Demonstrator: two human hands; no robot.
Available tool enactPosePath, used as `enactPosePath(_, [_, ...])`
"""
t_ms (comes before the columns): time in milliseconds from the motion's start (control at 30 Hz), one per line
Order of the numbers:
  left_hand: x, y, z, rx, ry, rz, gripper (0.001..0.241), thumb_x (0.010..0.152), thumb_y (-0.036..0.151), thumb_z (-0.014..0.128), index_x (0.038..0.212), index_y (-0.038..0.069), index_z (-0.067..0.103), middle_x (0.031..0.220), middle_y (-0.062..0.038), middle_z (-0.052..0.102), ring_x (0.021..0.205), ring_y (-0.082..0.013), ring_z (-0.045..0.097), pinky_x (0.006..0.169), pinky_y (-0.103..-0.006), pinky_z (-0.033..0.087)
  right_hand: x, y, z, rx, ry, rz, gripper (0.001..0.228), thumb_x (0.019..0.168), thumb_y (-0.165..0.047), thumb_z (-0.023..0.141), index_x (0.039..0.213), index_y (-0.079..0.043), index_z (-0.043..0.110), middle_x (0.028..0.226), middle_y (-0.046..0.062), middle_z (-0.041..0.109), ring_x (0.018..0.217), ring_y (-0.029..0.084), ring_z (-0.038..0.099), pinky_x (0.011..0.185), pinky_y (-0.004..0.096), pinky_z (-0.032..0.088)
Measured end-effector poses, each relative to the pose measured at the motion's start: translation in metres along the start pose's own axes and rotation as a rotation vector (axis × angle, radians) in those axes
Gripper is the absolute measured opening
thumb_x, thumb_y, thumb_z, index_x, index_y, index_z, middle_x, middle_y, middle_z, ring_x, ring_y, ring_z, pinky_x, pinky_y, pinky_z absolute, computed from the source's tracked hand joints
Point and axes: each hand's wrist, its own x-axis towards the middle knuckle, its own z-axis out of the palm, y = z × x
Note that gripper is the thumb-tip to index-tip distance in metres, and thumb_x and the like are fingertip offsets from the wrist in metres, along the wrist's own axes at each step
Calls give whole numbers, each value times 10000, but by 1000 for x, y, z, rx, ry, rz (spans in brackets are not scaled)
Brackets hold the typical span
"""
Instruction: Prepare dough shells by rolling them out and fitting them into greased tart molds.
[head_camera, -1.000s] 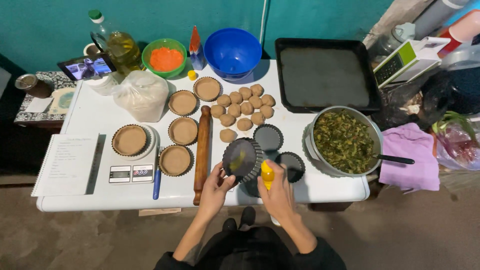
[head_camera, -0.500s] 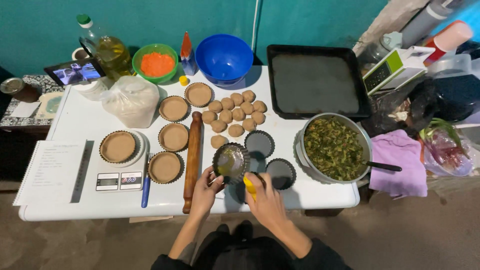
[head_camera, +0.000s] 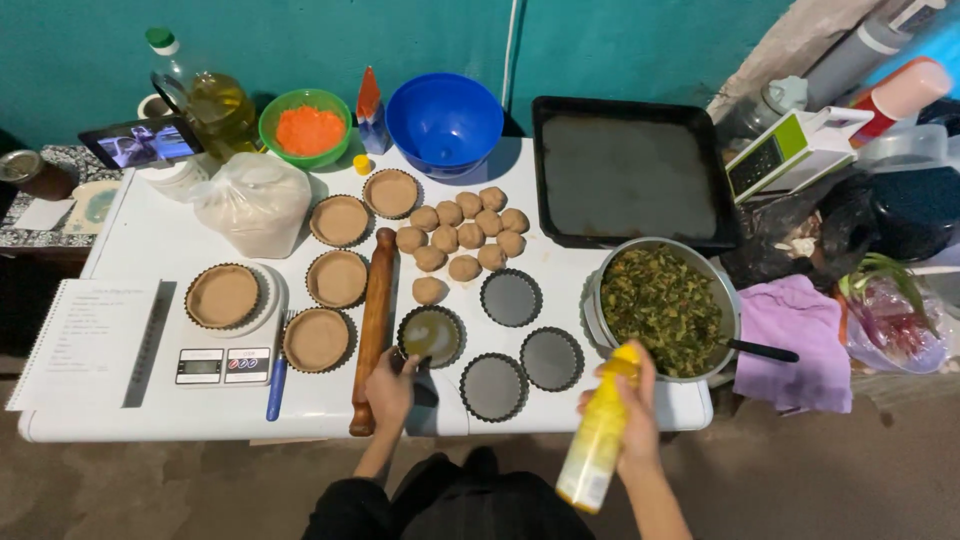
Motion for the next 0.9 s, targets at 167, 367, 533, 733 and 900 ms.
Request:
enactPosePath(167, [-75,83,-16,387,-148,519,880,769,371,864,1477,37,463,1362,-210,554,1185,-408,595,952,-455,517,-1,-7,-44,1024,-96,-36,574,1020,-264,642,1478,-149,317,1121,179,525,879,277,605,816,404,532])
enactPosePath(367, [-89,85,14,650,-613,767,1411,438,432,1015,1540,54,218,1549,-205,293,1432,-399,286,1138,-570,233,-12,-18,-47,679,-203,-161,672,1024,-283,671,1634,-372,404,1105,78,529,810,183,549,756,368,497])
enactPosePath(533, [-72,76,28,493,-598,673,1372,480,401,991,1575,52,242,1519,-225,334,1398,-429,328,1137,-517,303,-27,-36,-5,608,-420,-71,785,902,-222,687,1603,-392,378,1050,117,543,764,217,563,684,374,507])
enactPosePath(733, [-77,89,13,177,-440,738,1281,476,244,971,1551,18,313,1451,-235,473,1337,-421,474,1130,-460,411,-35,-21,15,276,-496,-102,872,889,-68,715,1606,-341,299,1086,184,557,776,322,649,655,477,583])
enactPosePath(900, [-93,182,-39,79,-254,994,1306,462,196,994,1548,-11,298,1487,-234,502,1323,-437,518,1115,-480,409,-36,-3,44,-670,-263,-581,689,887,-118,730,1474,-159,372,1197,205,598,969,376,664,828,481,550])
